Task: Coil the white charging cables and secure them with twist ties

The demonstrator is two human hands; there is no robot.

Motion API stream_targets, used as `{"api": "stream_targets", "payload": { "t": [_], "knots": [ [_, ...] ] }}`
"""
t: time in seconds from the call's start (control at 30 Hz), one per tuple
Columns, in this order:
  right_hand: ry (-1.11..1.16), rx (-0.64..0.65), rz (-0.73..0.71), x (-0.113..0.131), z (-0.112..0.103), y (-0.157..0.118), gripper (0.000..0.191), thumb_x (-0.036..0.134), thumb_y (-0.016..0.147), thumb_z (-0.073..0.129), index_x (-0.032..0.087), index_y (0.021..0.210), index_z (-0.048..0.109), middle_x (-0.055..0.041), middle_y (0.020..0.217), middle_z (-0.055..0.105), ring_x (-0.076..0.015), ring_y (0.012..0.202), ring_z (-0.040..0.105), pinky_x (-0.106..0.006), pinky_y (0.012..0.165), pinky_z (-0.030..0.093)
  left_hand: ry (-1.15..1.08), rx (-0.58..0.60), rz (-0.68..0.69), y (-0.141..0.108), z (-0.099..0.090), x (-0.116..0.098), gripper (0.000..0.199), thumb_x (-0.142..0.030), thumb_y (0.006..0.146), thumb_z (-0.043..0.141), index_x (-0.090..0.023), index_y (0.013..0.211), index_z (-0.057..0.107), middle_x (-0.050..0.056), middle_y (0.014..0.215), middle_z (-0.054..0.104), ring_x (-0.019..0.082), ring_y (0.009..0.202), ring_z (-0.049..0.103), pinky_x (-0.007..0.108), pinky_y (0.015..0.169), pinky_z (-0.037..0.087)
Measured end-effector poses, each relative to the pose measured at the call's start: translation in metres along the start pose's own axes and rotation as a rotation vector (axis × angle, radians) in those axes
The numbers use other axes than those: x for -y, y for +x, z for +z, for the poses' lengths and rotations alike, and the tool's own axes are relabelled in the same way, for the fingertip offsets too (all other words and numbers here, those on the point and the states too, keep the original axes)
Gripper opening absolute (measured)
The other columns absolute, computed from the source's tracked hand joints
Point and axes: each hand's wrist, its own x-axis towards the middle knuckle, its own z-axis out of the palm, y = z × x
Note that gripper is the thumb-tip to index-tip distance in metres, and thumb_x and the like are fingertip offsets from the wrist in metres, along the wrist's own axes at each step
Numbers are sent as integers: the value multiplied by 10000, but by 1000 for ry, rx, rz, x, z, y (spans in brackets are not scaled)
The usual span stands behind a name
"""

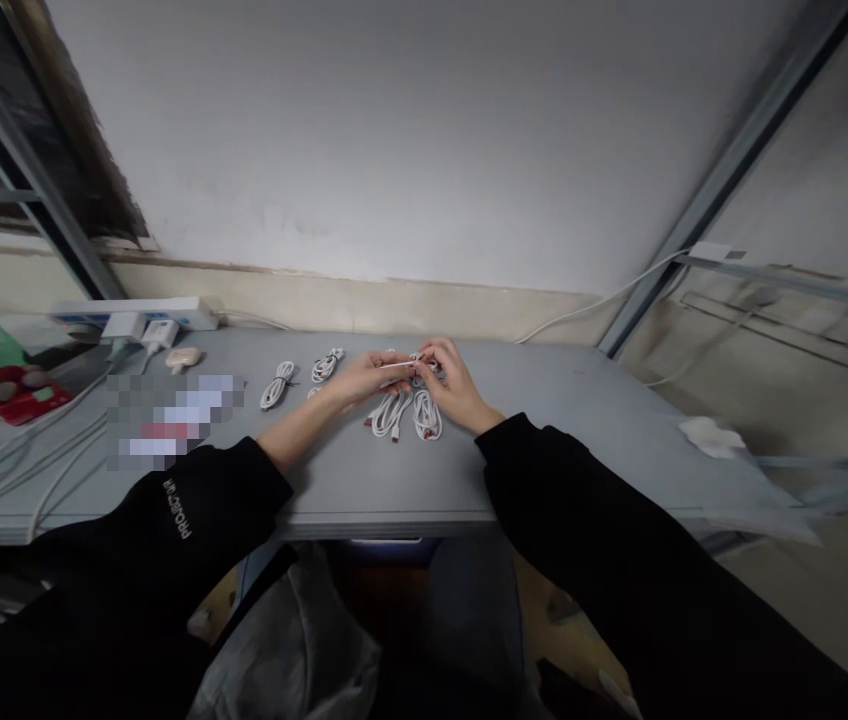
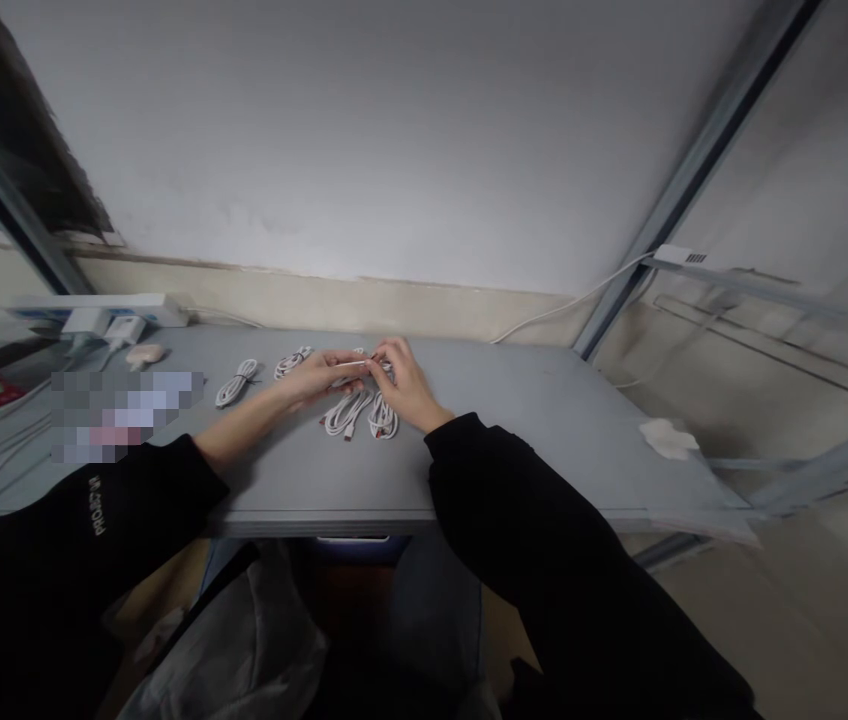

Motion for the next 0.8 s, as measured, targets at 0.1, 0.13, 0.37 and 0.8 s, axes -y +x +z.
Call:
{"api": "stream_targets", "payload": {
  "t": [0.1,0.13,0.37,0.8],
  "knots": [
    [8,11,25,-2,1,0,134,334,944,467,229,863,481,-83,1025,528,-211,969,540,-404,838,493,25,-16,12,-1,2,-2,149,-214,806,685,-133,926,720,47,705,677,88,609,585,221,592,451],
    [8,14,34,-2,1,1,136,336,944,467,229,863,485,-85,1032,526,-214,978,540,-413,845,494,25,-17,17,-1,2,-2,152,-214,798,693,-128,921,718,48,694,674,91,607,587,220,582,447],
    [-14,6,0,-2,0,1,136,358,955,456,234,915,495,-110,1157,526,-235,1142,513,-471,994,431,23,-19,55,-1,2,-2,150,-213,784,702,-124,905,696,25,648,644,84,548,553,220,519,397],
    [159,-10,188,-6,8,0,254,465,920,469,220,862,501,-26,833,606,-165,777,572,-328,749,477,59,-67,133,0,5,0,133,-170,782,684,-127,892,623,8,617,639,93,552,575,251,616,447]
  ]
}}
